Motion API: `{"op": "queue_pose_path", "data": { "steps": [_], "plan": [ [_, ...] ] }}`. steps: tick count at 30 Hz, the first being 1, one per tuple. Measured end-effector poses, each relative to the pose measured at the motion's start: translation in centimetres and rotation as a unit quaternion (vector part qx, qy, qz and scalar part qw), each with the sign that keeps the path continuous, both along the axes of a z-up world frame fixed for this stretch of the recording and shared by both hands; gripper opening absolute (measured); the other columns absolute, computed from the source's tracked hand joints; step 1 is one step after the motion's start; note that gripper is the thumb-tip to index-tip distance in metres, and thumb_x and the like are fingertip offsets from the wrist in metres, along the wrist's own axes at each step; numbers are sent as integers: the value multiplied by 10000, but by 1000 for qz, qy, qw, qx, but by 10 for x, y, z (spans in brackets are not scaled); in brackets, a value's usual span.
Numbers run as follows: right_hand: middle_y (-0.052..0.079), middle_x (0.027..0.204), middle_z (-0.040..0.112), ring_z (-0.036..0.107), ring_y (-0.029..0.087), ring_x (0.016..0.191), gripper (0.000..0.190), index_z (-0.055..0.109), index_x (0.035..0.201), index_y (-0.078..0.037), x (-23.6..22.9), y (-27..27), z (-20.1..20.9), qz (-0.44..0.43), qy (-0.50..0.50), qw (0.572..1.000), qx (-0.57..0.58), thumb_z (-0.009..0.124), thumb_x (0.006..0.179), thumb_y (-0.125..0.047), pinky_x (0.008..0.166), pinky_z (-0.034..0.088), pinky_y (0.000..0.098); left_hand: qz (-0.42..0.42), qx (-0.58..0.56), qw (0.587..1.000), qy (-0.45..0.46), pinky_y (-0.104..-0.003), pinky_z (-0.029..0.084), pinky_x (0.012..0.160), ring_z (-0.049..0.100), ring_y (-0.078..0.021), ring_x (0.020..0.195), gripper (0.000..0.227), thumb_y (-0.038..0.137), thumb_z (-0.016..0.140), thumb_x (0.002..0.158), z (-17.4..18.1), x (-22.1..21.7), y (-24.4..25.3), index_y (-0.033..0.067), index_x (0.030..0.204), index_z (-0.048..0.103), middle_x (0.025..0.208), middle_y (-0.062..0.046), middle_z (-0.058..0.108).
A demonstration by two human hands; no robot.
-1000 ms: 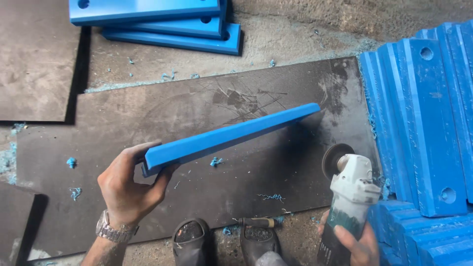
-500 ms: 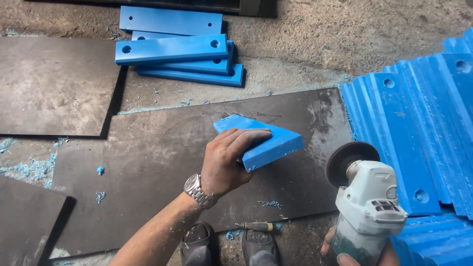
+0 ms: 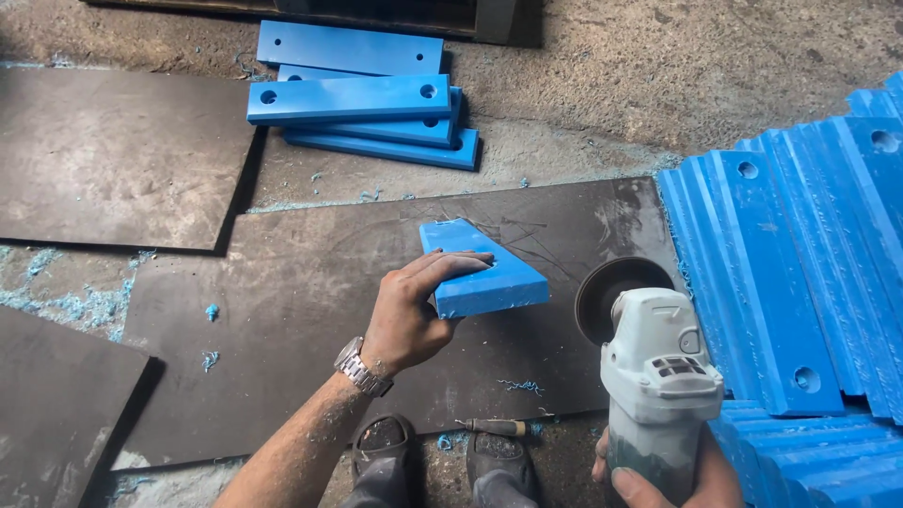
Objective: The person uses an angle grinder to smooth the edges of blue rectangular plastic pieces. They hold each piece with one hand and grind the edges, then use a small tool to clean the holes before stacking the finished pieces.
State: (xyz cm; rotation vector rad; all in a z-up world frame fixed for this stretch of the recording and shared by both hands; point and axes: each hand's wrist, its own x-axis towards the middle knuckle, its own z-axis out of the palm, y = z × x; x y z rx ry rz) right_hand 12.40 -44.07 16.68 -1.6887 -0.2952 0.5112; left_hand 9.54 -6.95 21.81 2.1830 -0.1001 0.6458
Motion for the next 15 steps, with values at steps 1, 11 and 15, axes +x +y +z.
{"op": "queue_pose_path", "data": {
  "steps": [1, 11, 15],
  "plan": [
    [238, 999, 688, 712, 317, 853, 930, 379, 1554, 32, 0, 7, 7, 2, 0, 1000, 0, 752, 703, -3, 783, 669, 482, 2, 0, 1000, 0, -445, 510, 1116, 699, -275, 1227, 508, -11, 767, 737, 0, 0, 3, 152, 1211, 686, 1307, -31, 730],
    [228, 1012, 695, 766, 313, 876, 936, 391, 1510, 49, -3, 21, 18, 16, -17, 998, -66, 807, 680, -69, 812, 639, 476, 2, -2, 1000, 16, -470, 509, 1132, 693, -250, 1237, 514, 12, 752, 744, -8, -7, -4, 171, 1227, 678, 1327, -12, 718],
    [225, 1021, 685, 803, 309, 852, 981, 346, 1531, 52, 0, 21, 19, 20, -41, 998, -34, 822, 703, -169, 789, 663, 485, -4, 25, 1000, 0, -493, 482, 1143, 685, -253, 1244, 517, 43, 775, 753, -8, -4, -4, 176, 1239, 662, 1327, -14, 714]
  ]
}}
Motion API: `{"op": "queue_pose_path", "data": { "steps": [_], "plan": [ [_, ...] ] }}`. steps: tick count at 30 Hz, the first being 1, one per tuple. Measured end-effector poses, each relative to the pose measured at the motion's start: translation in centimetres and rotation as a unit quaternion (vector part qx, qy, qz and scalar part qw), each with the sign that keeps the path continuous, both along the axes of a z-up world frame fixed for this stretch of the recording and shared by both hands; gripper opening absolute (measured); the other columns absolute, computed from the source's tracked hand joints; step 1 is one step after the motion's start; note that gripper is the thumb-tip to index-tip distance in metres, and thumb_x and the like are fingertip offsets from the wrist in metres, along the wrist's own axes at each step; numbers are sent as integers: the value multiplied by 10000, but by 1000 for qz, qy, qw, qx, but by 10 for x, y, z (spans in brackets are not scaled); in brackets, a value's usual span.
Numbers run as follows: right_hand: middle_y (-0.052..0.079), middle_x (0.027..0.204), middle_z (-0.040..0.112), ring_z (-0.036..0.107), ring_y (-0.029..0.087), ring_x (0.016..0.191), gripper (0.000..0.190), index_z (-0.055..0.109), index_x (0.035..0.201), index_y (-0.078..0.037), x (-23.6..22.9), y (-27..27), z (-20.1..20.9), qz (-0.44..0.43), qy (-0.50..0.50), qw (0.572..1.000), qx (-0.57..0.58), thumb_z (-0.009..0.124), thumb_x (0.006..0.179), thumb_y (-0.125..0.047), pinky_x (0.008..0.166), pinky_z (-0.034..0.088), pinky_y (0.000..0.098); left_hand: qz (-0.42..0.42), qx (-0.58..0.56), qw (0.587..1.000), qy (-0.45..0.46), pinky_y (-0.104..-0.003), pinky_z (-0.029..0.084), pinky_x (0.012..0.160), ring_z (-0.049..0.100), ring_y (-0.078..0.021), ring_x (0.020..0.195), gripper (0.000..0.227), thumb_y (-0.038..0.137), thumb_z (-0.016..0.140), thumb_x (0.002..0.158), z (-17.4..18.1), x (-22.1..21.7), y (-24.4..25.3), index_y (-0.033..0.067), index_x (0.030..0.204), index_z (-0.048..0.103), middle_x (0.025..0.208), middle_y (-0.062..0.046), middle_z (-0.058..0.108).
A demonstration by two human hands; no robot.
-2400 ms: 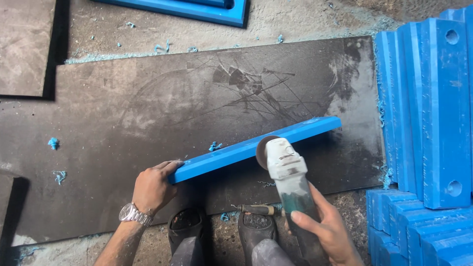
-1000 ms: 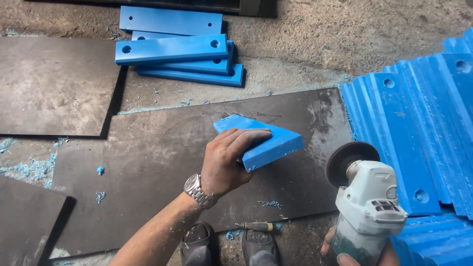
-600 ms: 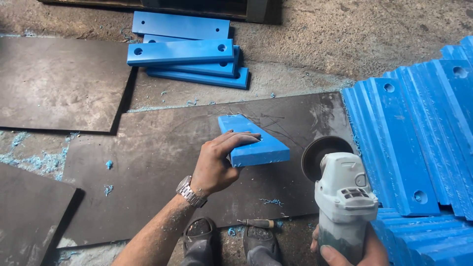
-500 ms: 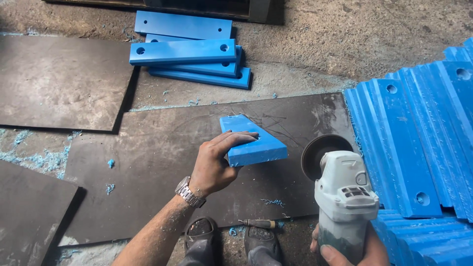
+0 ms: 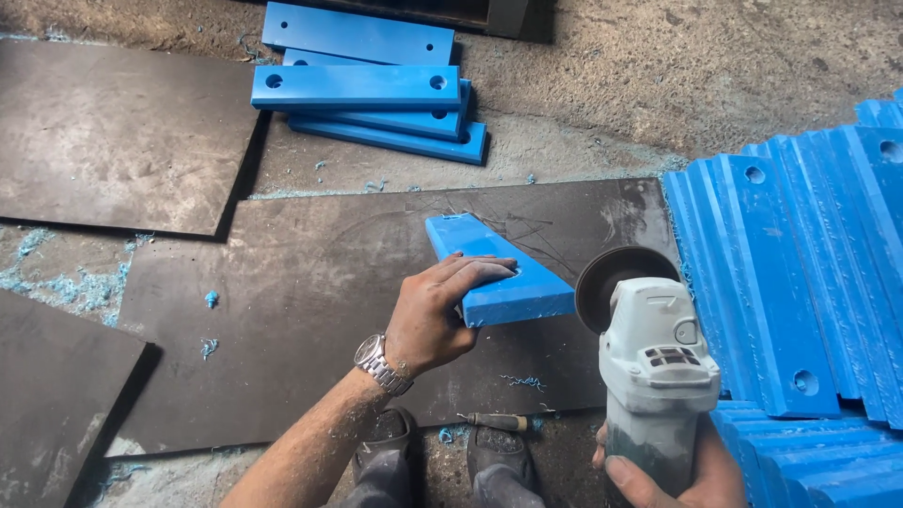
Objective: The person uses an angle grinder to smooth the edges of blue rectangular plastic pieces. They hold each piece with one hand and grind the edges, then use a small tool to clean the holes before stacking the finished pieces.
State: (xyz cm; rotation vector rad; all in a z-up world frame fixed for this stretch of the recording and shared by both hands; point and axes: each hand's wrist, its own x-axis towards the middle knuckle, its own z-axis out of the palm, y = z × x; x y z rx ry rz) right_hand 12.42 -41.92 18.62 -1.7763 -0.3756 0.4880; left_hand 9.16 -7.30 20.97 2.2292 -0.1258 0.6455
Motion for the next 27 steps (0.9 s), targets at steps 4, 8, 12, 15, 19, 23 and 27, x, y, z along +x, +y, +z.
{"op": "queue_pose_path", "data": {
  "steps": [4, 8, 12, 15, 19, 23, 27],
  "plan": [
    [219, 1015, 700, 768, 317, 888, 970, 397, 1509, 59, 5, -5, 5, 11, 4, 999, -48, 839, 678, -177, 826, 615, 486, -7, -3, 1000, -1, -491, 487, 1151, 685, -250, 1243, 527, 49, 774, 753, -4, -1, -1, 180, 1247, 647, 1344, -8, 708],
    [211, 1004, 700, 761, 308, 875, 925, 412, 1486, 68, 3, -5, 1, 20, -13, 999, -32, 830, 692, -156, 820, 652, 469, -1, 1, 1000, -4, -493, 489, 1144, 683, -260, 1233, 539, 51, 777, 737, -3, 0, -1, 177, 1246, 648, 1341, -14, 698],
    [207, 1017, 698, 762, 308, 874, 969, 380, 1526, 41, 1, -3, -4, -2, -4, 1000, -22, 825, 687, -152, 811, 661, 474, -2, -7, 1000, -11, -484, 499, 1144, 693, -253, 1232, 539, 35, 764, 742, -2, 0, 0, 169, 1251, 646, 1351, -4, 704],
    [192, 1013, 712, 766, 293, 886, 915, 434, 1481, 37, 5, -6, -3, 34, 1, 998, -44, 854, 694, -160, 822, 657, 456, -1, -12, 1000, -7, -455, 524, 1124, 695, -253, 1238, 542, 23, 749, 736, 0, 2, 1, 169, 1248, 645, 1356, -2, 706],
    [199, 1043, 715, 762, 300, 912, 934, 443, 1482, 26, -6, 7, -1, 15, 29, 998, -51, 882, 676, -146, 857, 636, 459, -2, -11, 1000, -12, -442, 531, 1126, 697, -255, 1234, 538, 18, 744, 735, -1, 5, -2, 166, 1242, 643, 1354, -5, 706],
    [184, 1012, 730, 750, 270, 919, 960, 478, 1465, -41, -12, 18, 5, -14, 121, 986, -109, 894, 607, -148, 870, 617, 445, -12, -9, 1000, -20, -462, 513, 1125, 689, -275, 1221, 549, 17, 748, 705, 0, 7, -6, 148, 1227, 639, 1343, -21, 701],
    [179, 952, 728, 789, 262, 865, 916, 506, 1395, -28, -11, 28, 19, -51, 128, 985, -105, 874, 568, -166, 837, 622, 442, -3, -6, 1000, -23, -440, 545, 1090, 692, -276, 1236, 563, -5, 729, 694, 0, 8, -5, 149, 1229, 643, 1348, -20, 702]
  ]
}}
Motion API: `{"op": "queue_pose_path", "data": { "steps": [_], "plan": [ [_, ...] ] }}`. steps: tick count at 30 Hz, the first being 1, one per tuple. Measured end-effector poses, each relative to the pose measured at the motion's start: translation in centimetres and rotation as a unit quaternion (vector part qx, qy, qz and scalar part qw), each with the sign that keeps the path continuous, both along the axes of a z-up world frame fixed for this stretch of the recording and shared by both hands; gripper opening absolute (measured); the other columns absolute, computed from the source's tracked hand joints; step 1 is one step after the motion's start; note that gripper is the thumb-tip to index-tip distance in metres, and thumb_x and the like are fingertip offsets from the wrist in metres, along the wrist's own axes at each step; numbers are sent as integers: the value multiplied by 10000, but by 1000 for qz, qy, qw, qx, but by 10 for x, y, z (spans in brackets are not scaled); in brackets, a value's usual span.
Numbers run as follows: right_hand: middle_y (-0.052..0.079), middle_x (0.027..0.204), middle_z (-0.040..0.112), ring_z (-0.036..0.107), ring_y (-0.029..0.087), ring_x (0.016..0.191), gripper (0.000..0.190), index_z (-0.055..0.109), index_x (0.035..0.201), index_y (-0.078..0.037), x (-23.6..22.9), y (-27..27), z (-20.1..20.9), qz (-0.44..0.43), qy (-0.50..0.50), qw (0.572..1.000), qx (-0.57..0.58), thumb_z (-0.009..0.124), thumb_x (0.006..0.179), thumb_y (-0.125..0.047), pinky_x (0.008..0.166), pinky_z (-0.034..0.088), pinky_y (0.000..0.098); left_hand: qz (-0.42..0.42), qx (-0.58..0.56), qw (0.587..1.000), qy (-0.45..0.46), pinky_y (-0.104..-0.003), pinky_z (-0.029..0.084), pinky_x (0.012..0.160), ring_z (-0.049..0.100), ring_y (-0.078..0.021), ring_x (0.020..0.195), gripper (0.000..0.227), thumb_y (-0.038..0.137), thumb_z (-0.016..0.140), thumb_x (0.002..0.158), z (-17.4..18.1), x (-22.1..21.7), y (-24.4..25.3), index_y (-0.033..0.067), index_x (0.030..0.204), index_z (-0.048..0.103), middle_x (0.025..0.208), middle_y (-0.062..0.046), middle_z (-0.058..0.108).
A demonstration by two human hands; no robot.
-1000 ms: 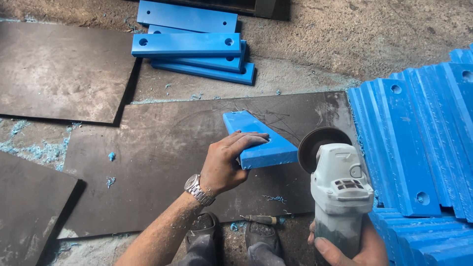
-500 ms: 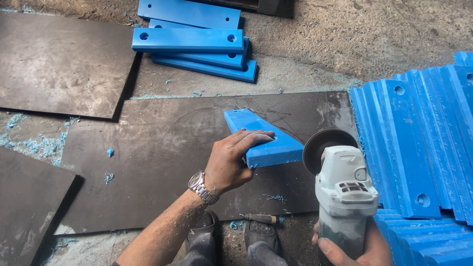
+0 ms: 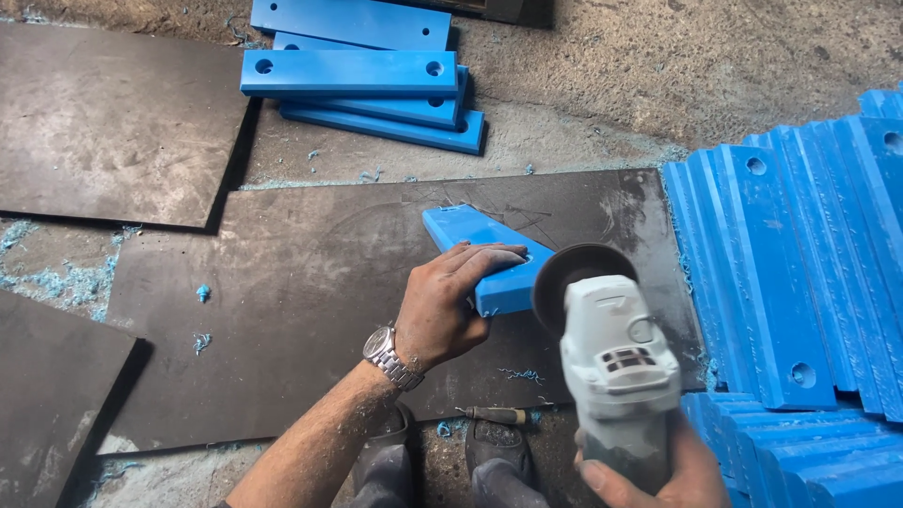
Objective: The person uses an angle grinder to smooth the edges of blue rectangular plastic pieces. They hold each piece with one hand and grind the edges, then use a small tool to clean the holes before stacking the finished pieces.
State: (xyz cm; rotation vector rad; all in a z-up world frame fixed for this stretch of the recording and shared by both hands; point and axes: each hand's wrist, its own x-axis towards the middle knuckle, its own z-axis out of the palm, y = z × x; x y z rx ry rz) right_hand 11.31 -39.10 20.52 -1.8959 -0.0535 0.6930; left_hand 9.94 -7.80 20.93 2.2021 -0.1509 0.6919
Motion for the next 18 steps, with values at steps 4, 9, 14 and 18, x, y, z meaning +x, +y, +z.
{"op": "queue_pose_path", "data": {
  "steps": [4, 9, 14, 18],
  "plan": [
    [219, 1044, 704, 715, 308, 923, 930, 441, 1528, 44, 16, -39, -31, 48, -95, 989, 101, 867, 726, -158, 833, 623, 492, 15, -10, 1000, 1, -410, 578, 1044, 702, -267, 1211, 564, -10, 727, 702, 1, -1, 6, 156, 1236, 647, 1343, -14, 708],
    [214, 1050, 715, 718, 303, 928, 927, 435, 1491, 46, 21, -36, -32, 116, -80, 987, 78, 882, 705, -153, 843, 659, 478, 11, -6, 1000, -9, -407, 584, 1009, 707, -276, 1172, 558, 1, 729, 701, 3, 2, 2, 148, 1231, 641, 1330, -18, 710],
    [219, 1090, 733, 780, 305, 1000, 988, 423, 1516, -10, 8, -20, -21, 95, -8, 995, 20, 911, 664, -116, 919, 608, 465, 5, -11, 1000, -1, -399, 585, 964, 705, -290, 1128, 542, 35, 734, 705, 5, 4, -2, 147, 1227, 635, 1323, -19, 707],
    [216, 1114, 730, 768, 322, 1002, 1010, 409, 1559, -16, 12, -45, -42, 72, -13, 996, 57, 887, 675, -116, 915, 640, 485, 6, -5, 1000, -8, -404, 581, 961, 702, -295, 1128, 542, 68, 745, 713, 3, 5, -3, 152, 1237, 635, 1328, -21, 704]
  ]
}}
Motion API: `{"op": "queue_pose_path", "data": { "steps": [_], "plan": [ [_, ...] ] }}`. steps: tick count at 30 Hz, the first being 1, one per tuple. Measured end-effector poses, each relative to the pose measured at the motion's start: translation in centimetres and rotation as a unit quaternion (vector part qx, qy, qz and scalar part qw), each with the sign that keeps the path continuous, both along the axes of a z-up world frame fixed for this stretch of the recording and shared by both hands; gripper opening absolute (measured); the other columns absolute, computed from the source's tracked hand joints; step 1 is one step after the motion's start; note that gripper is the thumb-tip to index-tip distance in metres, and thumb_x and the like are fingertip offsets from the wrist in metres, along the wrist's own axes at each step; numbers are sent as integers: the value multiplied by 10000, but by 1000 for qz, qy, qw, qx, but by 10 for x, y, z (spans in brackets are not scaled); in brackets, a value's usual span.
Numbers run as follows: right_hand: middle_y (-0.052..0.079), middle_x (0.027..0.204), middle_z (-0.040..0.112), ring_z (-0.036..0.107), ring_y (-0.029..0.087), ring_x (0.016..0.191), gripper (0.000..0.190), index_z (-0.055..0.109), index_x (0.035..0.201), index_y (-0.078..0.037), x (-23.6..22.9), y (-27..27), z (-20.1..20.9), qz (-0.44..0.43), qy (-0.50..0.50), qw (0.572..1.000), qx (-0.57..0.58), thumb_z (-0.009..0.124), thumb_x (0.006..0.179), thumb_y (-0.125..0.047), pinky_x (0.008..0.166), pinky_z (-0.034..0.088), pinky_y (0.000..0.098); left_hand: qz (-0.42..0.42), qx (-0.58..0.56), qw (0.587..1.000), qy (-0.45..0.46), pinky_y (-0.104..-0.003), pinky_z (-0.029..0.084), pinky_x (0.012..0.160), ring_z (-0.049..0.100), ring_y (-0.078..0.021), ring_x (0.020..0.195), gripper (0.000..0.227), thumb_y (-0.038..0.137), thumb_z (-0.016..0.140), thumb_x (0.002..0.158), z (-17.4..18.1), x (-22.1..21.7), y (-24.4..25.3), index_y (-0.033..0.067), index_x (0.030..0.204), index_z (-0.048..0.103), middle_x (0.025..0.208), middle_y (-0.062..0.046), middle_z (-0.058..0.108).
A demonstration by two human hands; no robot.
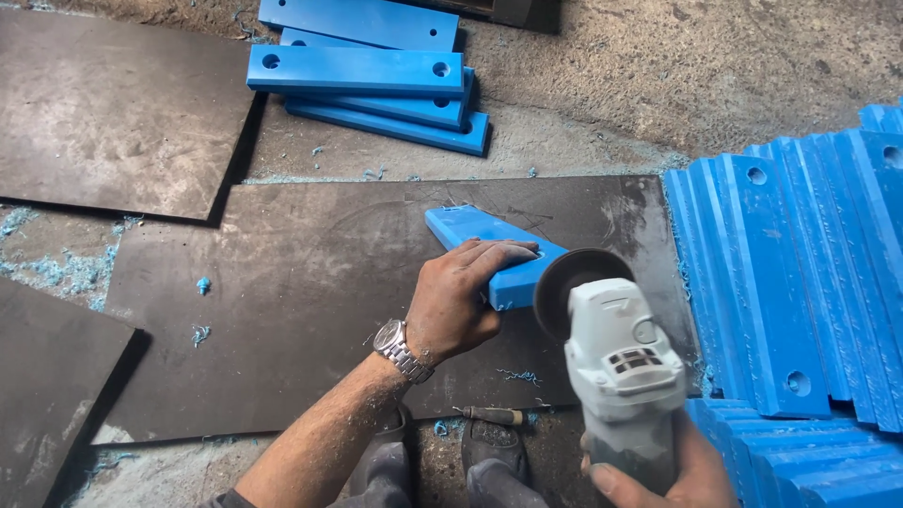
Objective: The person uses an angle grinder to smooth the edges of blue rectangular plastic pieces. They hold each piece with one hand and grind the edges, then use a small tool to clean the holes before stacking the finished pieces.
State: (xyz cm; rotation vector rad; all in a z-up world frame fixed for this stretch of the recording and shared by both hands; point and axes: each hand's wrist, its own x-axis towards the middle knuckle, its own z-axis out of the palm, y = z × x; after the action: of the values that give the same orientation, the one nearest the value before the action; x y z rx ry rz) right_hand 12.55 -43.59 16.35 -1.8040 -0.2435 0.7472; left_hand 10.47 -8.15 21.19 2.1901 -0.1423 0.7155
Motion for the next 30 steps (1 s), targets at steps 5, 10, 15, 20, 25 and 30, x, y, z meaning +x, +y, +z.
{"op": "queue_pose_path", "data": {
  "steps": [5, 10, 15, 20, 25, 30],
  "plan": [
    [217, 1105, 701, 765, 324, 992, 981, 443, 1549, -14, -4, 7, 9, -2, 0, 1000, -11, 900, 685, -93, 912, 608, 488, 4, 8, 1000, 12, -405, 585, 944, 703, -290, 1119, 540, 112, 778, 721, 2, 1, -4, 159, 1240, 637, 1309, -31, 711],
    [130, 1105, 711, 772, 223, 1038, 1053, 446, 1515, -114, -10, 46, 53, 7, 38, 994, -102, 892, 563, -65, 950, 551, 401, -8, 10, 1000, 24, -419, 584, 907, 704, -286, 1094, 550, 218, 864, 735, 0, 5, -8, 174, 1234, 637, 1247, -51, 714],
    [206, 1067, 723, 721, 300, 922, 946, 420, 1558, -22, 0, -5, 4, 21, -53, 996, 74, 880, 736, -109, 829, 659, 468, 6, 29, 999, 24, -409, 593, 945, 703, -281, 1152, 599, 99, 791, 679, -3, 2, -7, 183, 1252, 638, 1283, -37, 722],
    [186, 1047, 715, 726, 285, 929, 939, 434, 1513, -31, -4, -6, -3, 20, -30, 999, 14, 895, 695, -61, 859, 645, 462, 3, 26, 999, 28, -405, 585, 945, 699, -279, 1143, 571, 123, 812, 701, 1, 3, -10, 179, 1241, 638, 1289, -37, 719],
    [180, 1048, 701, 765, 269, 950, 956, 460, 1472, -48, -10, 1, 4, 27, 52, 998, -29, 942, 647, -28, 905, 610, 459, -12, 23, 999, 19, -411, 577, 942, 697, -289, 1138, 532, 173, 853, 740, 0, 4, -11, 172, 1226, 636, 1271, -44, 711],
    [224, 1039, 712, 715, 325, 883, 897, 422, 1531, 24, 12, -37, -7, 27, -45, 996, 78, 850, 752, -99, 805, 655, 504, -8, 22, 1000, 21, -408, 577, 1017, 702, -264, 1196, 552, 53, 771, 720, -3, -2, -1, 184, 1241, 641, 1338, -13, 717]
  ]
}}
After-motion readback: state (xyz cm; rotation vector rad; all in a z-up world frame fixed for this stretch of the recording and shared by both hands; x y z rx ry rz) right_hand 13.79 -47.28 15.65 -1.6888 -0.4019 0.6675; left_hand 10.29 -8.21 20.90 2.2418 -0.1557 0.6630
